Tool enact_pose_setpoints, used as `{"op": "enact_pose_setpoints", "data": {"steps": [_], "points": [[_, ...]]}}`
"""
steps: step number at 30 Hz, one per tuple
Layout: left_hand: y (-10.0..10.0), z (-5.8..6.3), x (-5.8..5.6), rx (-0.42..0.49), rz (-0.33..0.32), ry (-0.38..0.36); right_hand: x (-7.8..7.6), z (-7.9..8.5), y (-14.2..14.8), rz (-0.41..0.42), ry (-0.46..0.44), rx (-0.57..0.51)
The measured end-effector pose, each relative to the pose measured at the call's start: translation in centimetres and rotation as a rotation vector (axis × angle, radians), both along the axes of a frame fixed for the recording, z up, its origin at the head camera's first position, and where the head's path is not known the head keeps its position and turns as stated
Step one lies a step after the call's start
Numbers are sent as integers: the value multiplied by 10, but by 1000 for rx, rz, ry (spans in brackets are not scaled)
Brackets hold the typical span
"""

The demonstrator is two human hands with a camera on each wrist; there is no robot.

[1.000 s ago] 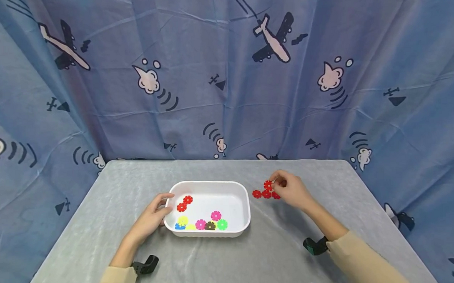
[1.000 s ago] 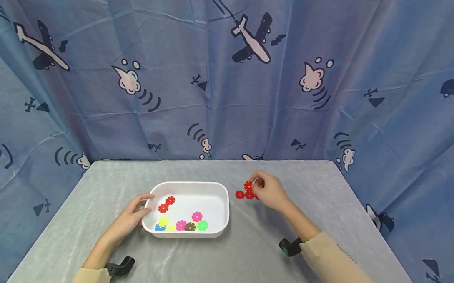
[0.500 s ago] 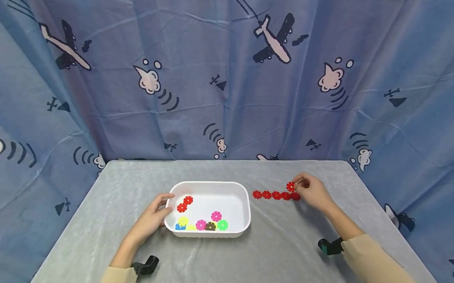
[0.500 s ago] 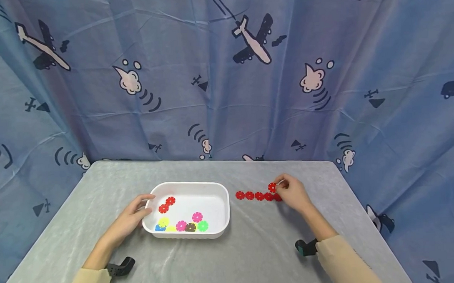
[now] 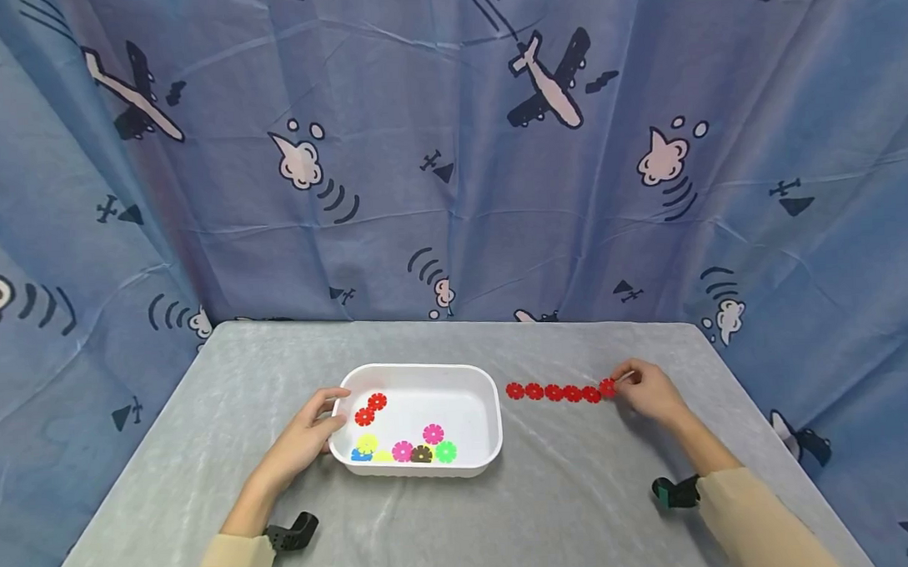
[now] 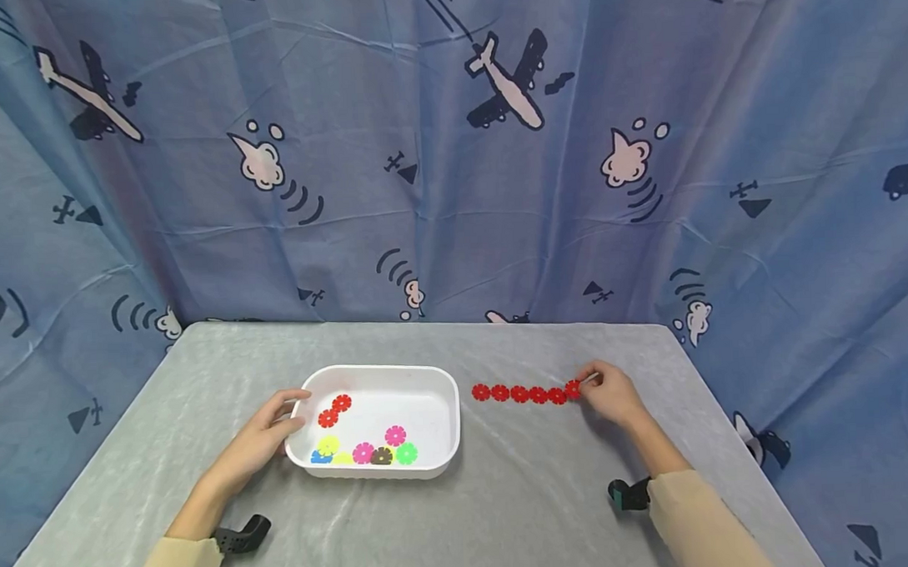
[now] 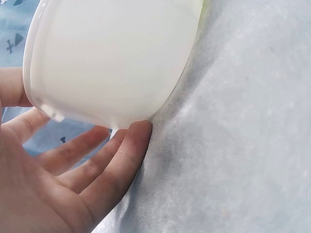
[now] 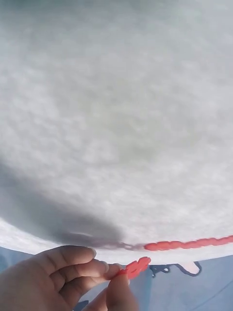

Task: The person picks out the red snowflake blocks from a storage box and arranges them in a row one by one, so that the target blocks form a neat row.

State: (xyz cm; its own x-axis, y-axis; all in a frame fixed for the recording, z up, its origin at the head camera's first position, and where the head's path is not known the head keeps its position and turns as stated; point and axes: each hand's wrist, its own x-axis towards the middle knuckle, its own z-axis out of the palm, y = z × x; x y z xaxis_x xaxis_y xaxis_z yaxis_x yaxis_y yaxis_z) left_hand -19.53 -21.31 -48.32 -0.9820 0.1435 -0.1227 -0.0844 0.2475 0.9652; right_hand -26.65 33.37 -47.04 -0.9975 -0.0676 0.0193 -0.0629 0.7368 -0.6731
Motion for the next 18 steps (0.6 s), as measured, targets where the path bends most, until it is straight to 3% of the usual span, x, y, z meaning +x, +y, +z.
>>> {"op": "enact_pose_setpoints", "data": {"steps": [18], "points": [[1,0,0,6,-1,14,-3,-5,8,29,-148,53]]}}
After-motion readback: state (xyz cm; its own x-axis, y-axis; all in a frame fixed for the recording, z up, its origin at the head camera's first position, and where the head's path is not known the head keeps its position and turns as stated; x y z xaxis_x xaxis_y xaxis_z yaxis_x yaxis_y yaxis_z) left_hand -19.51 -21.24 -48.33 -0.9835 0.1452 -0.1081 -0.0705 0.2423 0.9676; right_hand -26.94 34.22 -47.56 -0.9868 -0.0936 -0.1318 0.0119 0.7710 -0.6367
